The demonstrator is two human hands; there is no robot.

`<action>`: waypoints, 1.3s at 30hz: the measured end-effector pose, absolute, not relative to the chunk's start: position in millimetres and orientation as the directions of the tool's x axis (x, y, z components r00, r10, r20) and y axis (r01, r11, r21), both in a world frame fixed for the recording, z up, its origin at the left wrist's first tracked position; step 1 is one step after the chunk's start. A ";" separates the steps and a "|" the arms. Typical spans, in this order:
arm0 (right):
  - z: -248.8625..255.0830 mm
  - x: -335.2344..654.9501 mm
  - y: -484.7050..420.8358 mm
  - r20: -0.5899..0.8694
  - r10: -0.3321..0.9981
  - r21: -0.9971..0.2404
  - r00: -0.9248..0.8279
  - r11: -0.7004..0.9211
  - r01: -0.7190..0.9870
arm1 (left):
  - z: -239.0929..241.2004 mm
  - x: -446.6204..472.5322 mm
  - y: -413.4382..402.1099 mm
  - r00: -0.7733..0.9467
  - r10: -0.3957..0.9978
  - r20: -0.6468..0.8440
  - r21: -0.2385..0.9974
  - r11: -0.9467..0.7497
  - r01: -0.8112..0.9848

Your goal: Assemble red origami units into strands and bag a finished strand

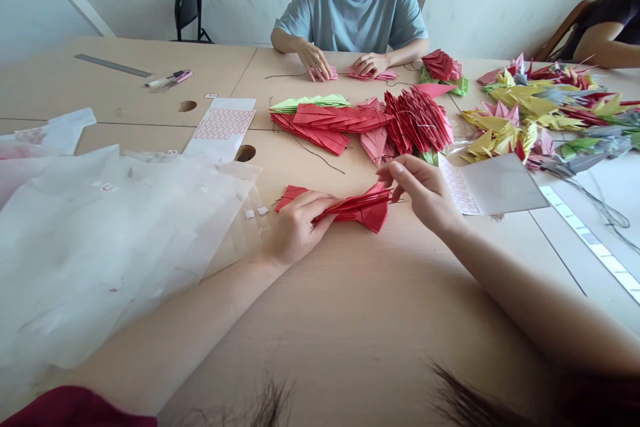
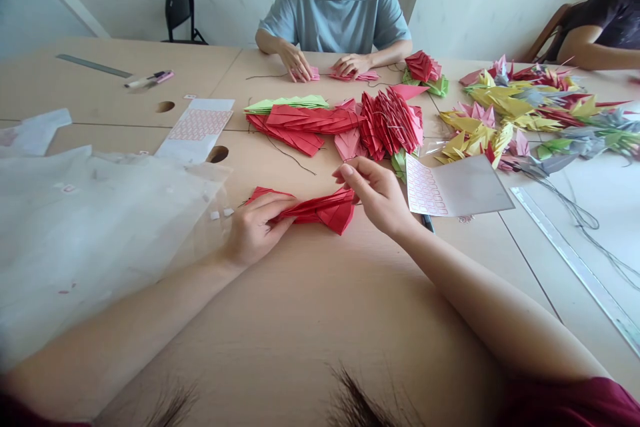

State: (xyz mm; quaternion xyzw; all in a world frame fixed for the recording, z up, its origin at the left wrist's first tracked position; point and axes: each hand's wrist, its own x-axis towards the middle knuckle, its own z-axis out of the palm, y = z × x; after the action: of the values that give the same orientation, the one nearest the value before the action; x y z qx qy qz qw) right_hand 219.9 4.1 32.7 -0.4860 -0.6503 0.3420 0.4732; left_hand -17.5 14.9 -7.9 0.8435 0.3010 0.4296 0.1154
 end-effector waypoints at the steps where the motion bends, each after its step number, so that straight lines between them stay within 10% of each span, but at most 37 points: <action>1: 38.4 223.0 3.3 0.383 0.918 -0.853 -0.103 0.394 0.343 | -7.7 -17.4 15.1 0.439 0.615 0.655 0.468 -0.786 0.403; 6: 62.1 239.3 2.2 0.546 0.693 -0.506 -0.470 0.720 0.474 | -8.1 -17.5 15.5 0.420 0.648 0.636 0.533 -0.762 0.368; 13: 52.3 237.8 6.2 0.519 0.633 -0.336 -0.575 0.769 0.544 | -7.6 -16.9 15.2 0.412 0.634 0.654 0.520 -0.773 0.363; 39: 30.4 202.9 -13.8 0.528 0.469 -0.171 -0.707 0.875 0.453 | -11.1 -15.6 6.1 0.567 0.407 0.716 0.265 -0.910 0.319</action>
State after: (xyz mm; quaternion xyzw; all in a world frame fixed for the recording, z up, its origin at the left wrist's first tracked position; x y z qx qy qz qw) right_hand 202.9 -13.8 30.4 -0.2496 -0.9239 0.0140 0.2898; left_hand -15.6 6.1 -11.1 0.8837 0.2055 0.4172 0.0527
